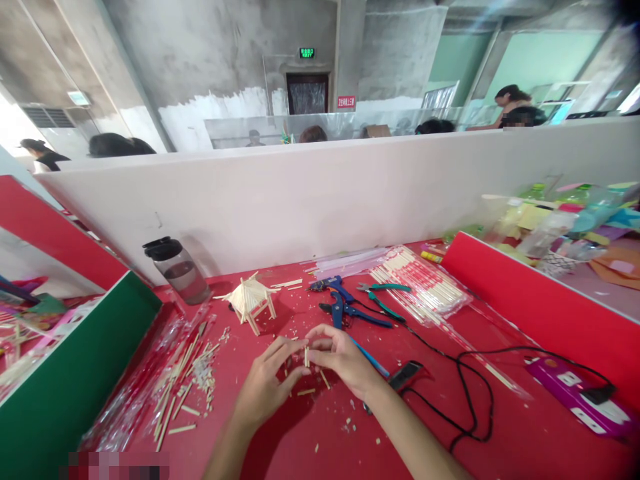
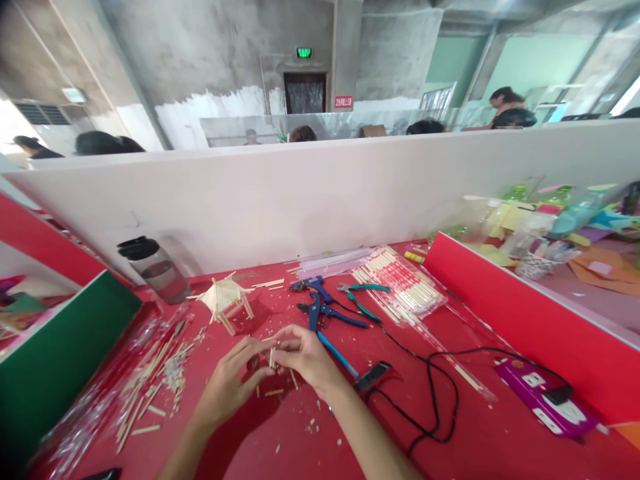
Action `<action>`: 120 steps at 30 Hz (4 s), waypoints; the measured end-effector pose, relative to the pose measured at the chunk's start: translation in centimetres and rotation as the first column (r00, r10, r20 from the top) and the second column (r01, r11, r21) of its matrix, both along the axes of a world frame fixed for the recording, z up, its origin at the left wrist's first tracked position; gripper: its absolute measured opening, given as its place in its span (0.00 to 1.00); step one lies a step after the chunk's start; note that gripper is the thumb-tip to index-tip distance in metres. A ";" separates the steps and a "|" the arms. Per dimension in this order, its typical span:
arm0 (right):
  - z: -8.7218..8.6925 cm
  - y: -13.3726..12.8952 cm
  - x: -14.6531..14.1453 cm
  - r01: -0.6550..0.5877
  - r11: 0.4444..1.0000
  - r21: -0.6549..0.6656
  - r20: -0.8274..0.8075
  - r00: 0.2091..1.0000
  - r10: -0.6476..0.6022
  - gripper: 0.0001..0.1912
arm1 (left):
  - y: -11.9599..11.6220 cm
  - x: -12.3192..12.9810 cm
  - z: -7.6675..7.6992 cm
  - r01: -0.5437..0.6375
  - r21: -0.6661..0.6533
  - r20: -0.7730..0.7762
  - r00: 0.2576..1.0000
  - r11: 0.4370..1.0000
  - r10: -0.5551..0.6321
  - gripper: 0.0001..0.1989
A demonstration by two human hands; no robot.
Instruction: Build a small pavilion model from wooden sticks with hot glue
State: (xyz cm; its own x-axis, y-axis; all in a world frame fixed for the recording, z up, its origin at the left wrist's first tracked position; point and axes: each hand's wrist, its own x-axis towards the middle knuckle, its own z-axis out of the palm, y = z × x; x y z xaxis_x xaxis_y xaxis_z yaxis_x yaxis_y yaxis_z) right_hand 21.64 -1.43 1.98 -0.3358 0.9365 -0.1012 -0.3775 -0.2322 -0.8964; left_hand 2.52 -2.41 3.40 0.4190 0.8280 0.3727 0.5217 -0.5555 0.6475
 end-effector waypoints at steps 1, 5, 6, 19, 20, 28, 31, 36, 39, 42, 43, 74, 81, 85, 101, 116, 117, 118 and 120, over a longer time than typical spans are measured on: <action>-0.1 0.0 0.0 0.004 1.000 0.003 -0.002 1.000 -0.004 0.22 | 0.0 0.0 -0.1 0.003 0.003 -0.002 1.000 1.000 -0.003 0.17; -0.2 0.0 -0.3 0.006 1.000 0.018 0.000 1.000 -0.006 0.22 | 0.1 -0.1 -0.2 0.019 -0.003 -0.014 1.000 1.000 -0.019 0.14; -0.2 0.0 -0.4 0.006 1.000 0.022 0.009 1.000 -0.006 0.21 | 0.2 -0.2 -0.1 0.017 -0.008 -0.018 1.000 1.000 -0.017 0.14; 0.4 0.7 0.4 0.128 0.989 0.078 0.089 0.987 -0.134 0.18 | 1.3 -5.1 0.9 -0.156 -0.088 -0.204 0.970 0.984 0.135 0.16; 0.2 0.7 0.3 0.114 0.989 0.093 0.116 0.985 -0.125 0.18 | 1.2 -4.7 0.8 -0.136 -0.085 -0.186 0.975 0.987 0.119 0.15; -1.0 0.0 -1.0 -0.037 0.994 0.106 0.234 0.972 0.011 0.20 | 0.3 -1.3 0.2 0.084 -0.096 -0.136 0.986 0.992 -0.097 0.13; -0.9 -0.1 -1.1 -0.038 0.993 0.108 0.229 0.973 0.013 0.19 | 0.3 -1.3 0.1 0.094 -0.110 -0.114 0.988 0.989 -0.107 0.14; -0.8 0.0 -1.0 0.000 0.996 0.084 0.159 0.987 -0.013 0.20 | 0.4 -1.6 0.4 0.060 -0.121 -0.049 0.997 0.991 -0.066 0.20; -0.9 0.1 -0.9 0.042 0.997 0.071 0.101 0.994 -0.049 0.21 | 0.3 -1.6 0.6 0.010 -0.148 -0.026 1.000 0.989 -0.014 0.18; -0.8 0.3 -0.8 0.080 0.994 0.074 0.085 0.993 -0.087 0.20 | 0.3 -1.6 0.7 -0.014 -0.173 0.000 1.000 0.985 0.014 0.14; -0.7 0.3 -0.7 0.090 0.993 0.076 0.088 0.991 -0.096 0.20 | 0.3 -1.6 0.8 -0.022 -0.176 0.007 1.000 0.984 0.023 0.13; -0.5 -0.1 -0.9 0.050 0.997 0.054 0.024 0.998 -0.052 0.18 | 0.3 -0.5 0.6 0.004 -0.235 0.095 0.995 0.972 0.019 0.15; -0.9 0.2 -0.7 0.054 0.991 0.119 0.115 0.991 -0.068 0.18 | 0.3 -0.5 0.4 -0.015 -0.233 0.088 0.995 0.972 0.036 0.18; -0.7 0.1 -0.7 0.038 0.992 0.121 0.114 0.992 -0.052 0.18 | 0.4 -0.5 0.3 -0.002 -0.224 0.080 0.997 0.975 0.021 0.15; 0.0 -0.1 -0.7 -0.005 0.998 0.070 0.060 0.998 0.000 0.19 | 0.4 -0.4 0.4 -0.041 -0.235 0.096 0.993 0.971 0.065 0.13; 0.2 -0.2 -0.6 -0.002 0.997 0.079 0.091 0.996 -0.005 0.19 | 0.3 -0.3 0.2 -0.046 -0.247 0.117 0.990 0.968 0.077 0.12; 0.3 -0.2 -0.6 -0.002 0.997 0.077 0.096 0.995 -0.005 0.19 | 0.3 -0.3 0.2 -0.046 -0.245 0.117 0.990 0.968 0.077 0.12; 0.4 -0.2 -0.6 -0.001 0.997 0.073 0.102 0.995 -0.006 0.20 | 0.2 -0.3 0.2 -0.046 -0.244 0.115 0.990 0.969 0.076 0.12; 0.5 -0.2 -0.7 0.001 0.998 0.068 0.112 0.994 -0.008 0.20 | 0.2 -0.3 0.2 -0.043 -0.250 0.107 0.992 0.967 0.072 0.11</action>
State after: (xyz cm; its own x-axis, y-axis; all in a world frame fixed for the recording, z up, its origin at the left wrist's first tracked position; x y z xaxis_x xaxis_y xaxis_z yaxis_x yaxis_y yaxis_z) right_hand 20.99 -1.64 2.46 -0.3217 0.9439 -0.0744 -0.2744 -0.1682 -0.9468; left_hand 2.23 -2.22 3.63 0.3342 0.9218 0.1966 0.4625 -0.3422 0.8179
